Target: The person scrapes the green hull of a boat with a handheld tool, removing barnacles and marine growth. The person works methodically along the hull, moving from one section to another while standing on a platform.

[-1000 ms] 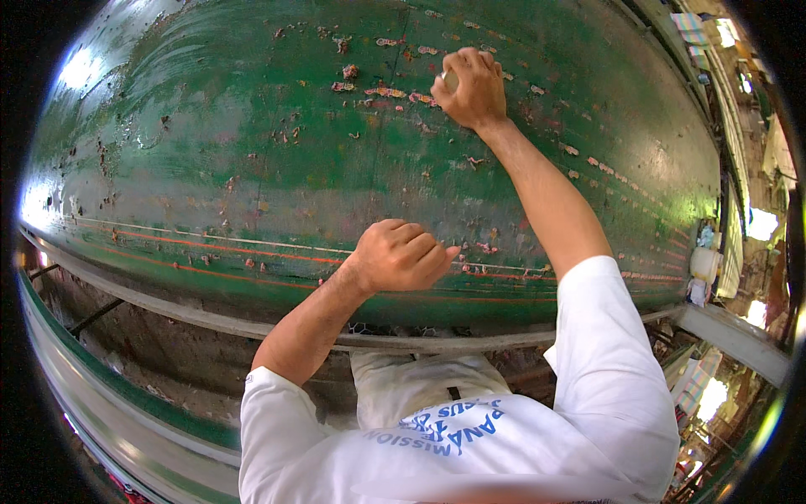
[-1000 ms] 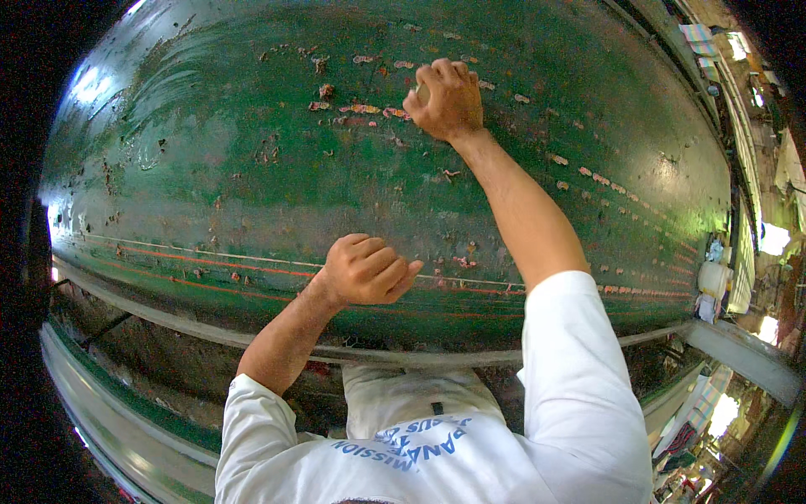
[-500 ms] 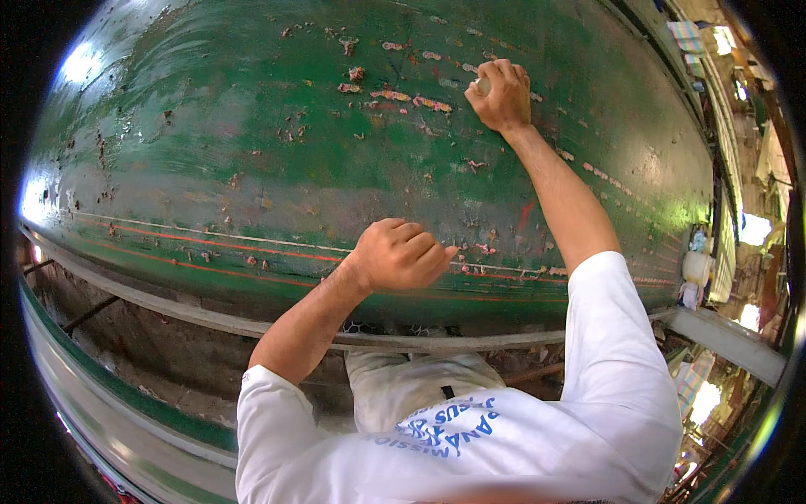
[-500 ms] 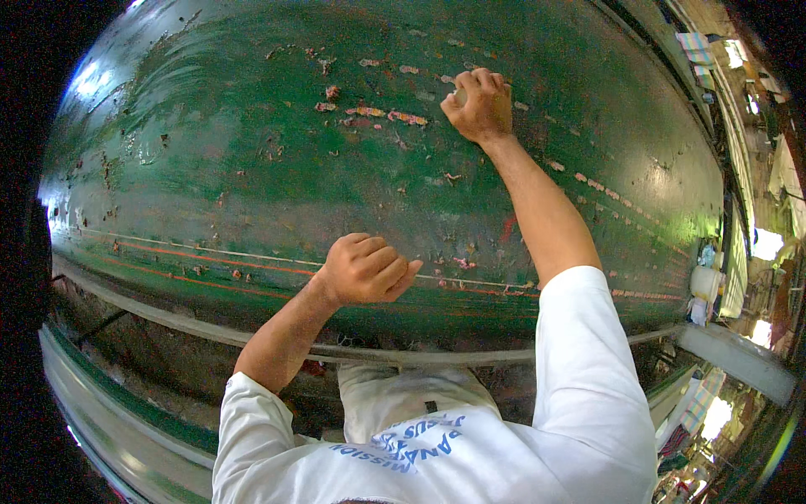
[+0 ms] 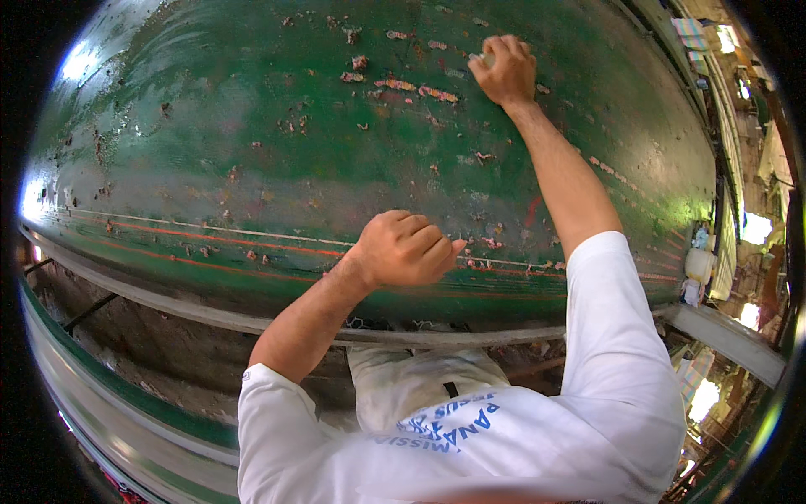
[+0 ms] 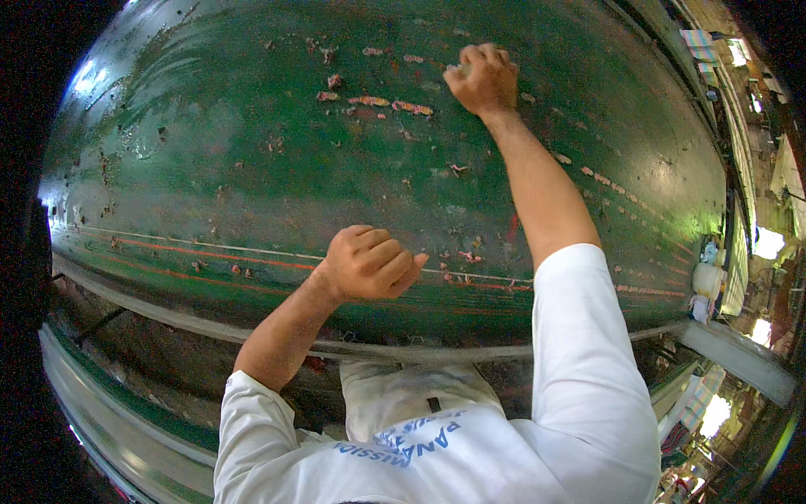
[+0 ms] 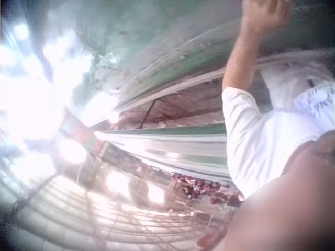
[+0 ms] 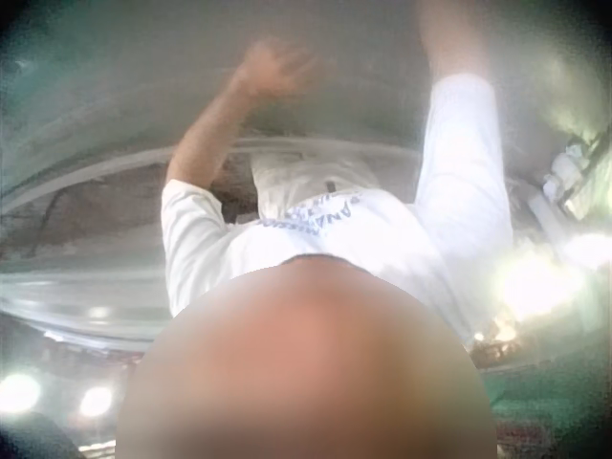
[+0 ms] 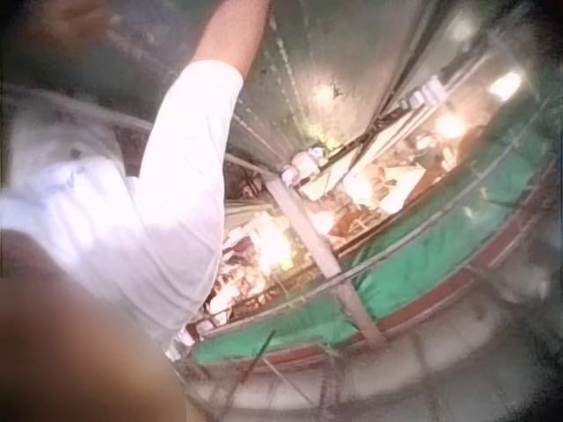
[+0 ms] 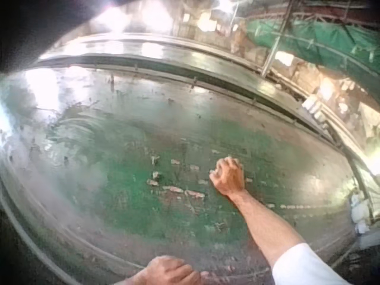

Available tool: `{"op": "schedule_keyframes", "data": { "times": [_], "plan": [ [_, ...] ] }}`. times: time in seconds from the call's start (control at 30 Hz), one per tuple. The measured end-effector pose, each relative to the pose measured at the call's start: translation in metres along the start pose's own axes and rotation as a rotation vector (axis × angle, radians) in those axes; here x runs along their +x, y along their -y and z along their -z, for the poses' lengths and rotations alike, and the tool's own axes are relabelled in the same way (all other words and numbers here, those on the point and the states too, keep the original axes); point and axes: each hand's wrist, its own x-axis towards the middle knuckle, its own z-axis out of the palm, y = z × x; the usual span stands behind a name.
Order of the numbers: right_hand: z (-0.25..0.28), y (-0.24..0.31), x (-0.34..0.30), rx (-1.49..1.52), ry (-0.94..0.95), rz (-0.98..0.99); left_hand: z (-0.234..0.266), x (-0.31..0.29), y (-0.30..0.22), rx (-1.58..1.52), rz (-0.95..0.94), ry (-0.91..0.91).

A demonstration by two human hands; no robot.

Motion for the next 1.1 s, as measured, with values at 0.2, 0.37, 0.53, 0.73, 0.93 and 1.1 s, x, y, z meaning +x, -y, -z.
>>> {"op": "schedule_keyframes", "data": {
  "times": [0.2,0.37,0.53,0.73,0.93,1.1],
  "plan": [
    [0.020,0.050,-0.037,0.262,0.036,0.176,-0.006,-0.009,0.004,-0.040,0.021,0.024],
    [0.006,0.022,-0.008,0.077,0.046,-0.011,-0.003,-0.004,0.007,0.005,0.014,0.002],
    [-0.028,0.097,0.032,0.154,-0.018,0.042,-0.001,0.001,0.007,-0.034,-0.014,0.007],
    [-0.011,0.079,0.016,0.163,-0.045,0.130,0.000,-0.007,0.006,-0.127,-0.013,-0.082],
    [-0.026,0.097,0.034,0.085,-0.028,0.081,-0.003,-0.004,0.005,-0.139,-0.017,-0.136],
    [-0.006,0.092,0.016,0.149,0.032,0.190,0.006,-0.006,0.006,-0.114,0.001,-0.111]
  ]
}}
